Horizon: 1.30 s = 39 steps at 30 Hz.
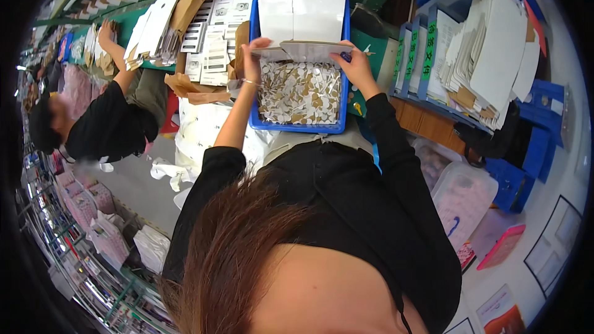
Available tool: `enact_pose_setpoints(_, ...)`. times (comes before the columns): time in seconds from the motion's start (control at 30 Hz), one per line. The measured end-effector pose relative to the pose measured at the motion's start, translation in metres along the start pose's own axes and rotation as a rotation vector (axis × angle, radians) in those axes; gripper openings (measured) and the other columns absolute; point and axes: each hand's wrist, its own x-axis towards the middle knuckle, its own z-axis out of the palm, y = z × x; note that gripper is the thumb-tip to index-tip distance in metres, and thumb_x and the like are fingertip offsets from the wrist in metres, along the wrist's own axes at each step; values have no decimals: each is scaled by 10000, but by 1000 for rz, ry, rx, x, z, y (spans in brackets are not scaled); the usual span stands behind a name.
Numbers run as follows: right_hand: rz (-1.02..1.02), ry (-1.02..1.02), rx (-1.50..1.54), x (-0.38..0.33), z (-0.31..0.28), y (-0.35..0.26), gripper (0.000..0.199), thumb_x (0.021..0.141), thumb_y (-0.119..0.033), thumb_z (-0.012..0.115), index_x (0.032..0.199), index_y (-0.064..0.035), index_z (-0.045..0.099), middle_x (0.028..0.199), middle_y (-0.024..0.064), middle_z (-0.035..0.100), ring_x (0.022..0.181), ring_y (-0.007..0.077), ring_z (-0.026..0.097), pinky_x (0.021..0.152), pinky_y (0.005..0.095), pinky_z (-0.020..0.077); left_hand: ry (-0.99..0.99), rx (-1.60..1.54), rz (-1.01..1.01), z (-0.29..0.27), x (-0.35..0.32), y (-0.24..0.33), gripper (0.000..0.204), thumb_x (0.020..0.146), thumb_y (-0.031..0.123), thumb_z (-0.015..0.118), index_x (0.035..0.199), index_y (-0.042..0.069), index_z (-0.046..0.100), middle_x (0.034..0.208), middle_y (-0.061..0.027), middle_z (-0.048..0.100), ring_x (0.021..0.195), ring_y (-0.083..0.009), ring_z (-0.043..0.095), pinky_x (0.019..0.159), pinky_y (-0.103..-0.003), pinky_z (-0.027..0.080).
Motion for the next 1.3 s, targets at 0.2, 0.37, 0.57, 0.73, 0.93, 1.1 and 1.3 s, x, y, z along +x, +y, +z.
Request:
enact_pose_setpoints(0.2, 54, 128, -138, -6, 14, 6, 233, 761, -130, 632, 898, 43, 558, 725, 50, 598, 569, 118, 480, 560, 218, 406, 321, 135, -83, 20, 10, -16, 658, 879, 580, 168, 849, 66, 579, 809, -43, 535, 810, -159, 474, 762, -230, 342)
enact_pose_setpoints(0.37, 39, 194, 10, 2, 11, -11, 162, 795, -129, 599, 810, 26, 550, 647, 26, 553, 499, 103, 446, 487, 197, 373, 330, 26, -84, 19, 21, 3, 595, 887, 550, 217, 928, 66, 561, 862, -62, 507, 842, -155, 450, 795, -233, 318)
enact_pose_setpoints(0.57, 234, 95, 481, -24, -47, -61, 98, 841, -101, 531, 784, -26, 501, 559, -9, 437, 441, 69, 351, 429, 181, 284, 362, 32, 114, 51, -45, 89, 489, 828, 268, 440, 1236, 44, 290, 1103, -137, 465, 983, -196, 437, 900, -327, 320)
enact_pose_setpoints(0.73, 363, -35, 885, -37, -31, -134, 117, 878, -77, 474, 763, -68, 461, 486, -38, 341, 392, 41, 273, 380, 167, 210, 146, -315, -4, 63, -114, 84, 420, 759, 55, 537, 1154, -3, 404, 1018, -127, 517, 880, -185, 492, 810, -281, 403)
enact_pose_setpoints(0.93, 161, -310, 793, -74, -54, -142, 211, 885, -99, 459, 1054, 14, 515, 648, 31, 492, 394, 57, 300, 385, 163, 237, 279, -539, -210, 57, -140, 139, 363, 739, 39, 604, 1068, -51, 480, 953, -153, 579, 783, -224, 575, 724, -286, 475)
enact_pose_setpoints(1.1, -30, -215, 648, -48, -88, -170, 556, 837, -466, 501, 1124, 9, 535, 687, 49, 574, 373, 30, 301, 348, 156, 219, 116, -662, -300, 43, -162, 151, 358, 747, 36, 608, 1063, -78, 485, 941, -185, 599, 736, -258, 612, 674, -295, 509)
enact_pose_setpoints(1.3, -160, -477, 898, -45, -52, -185, 786, 629, -637, 601, 1121, -26, 555, 973, 122, 608, 540, 85, 476, 485, 164, 362, -78, -621, -529, 39, -178, 145, 483, 760, 73, 608, 1175, -67, 403, 1045, -203, 568, 825, -282, 611, 719, -320, 510)
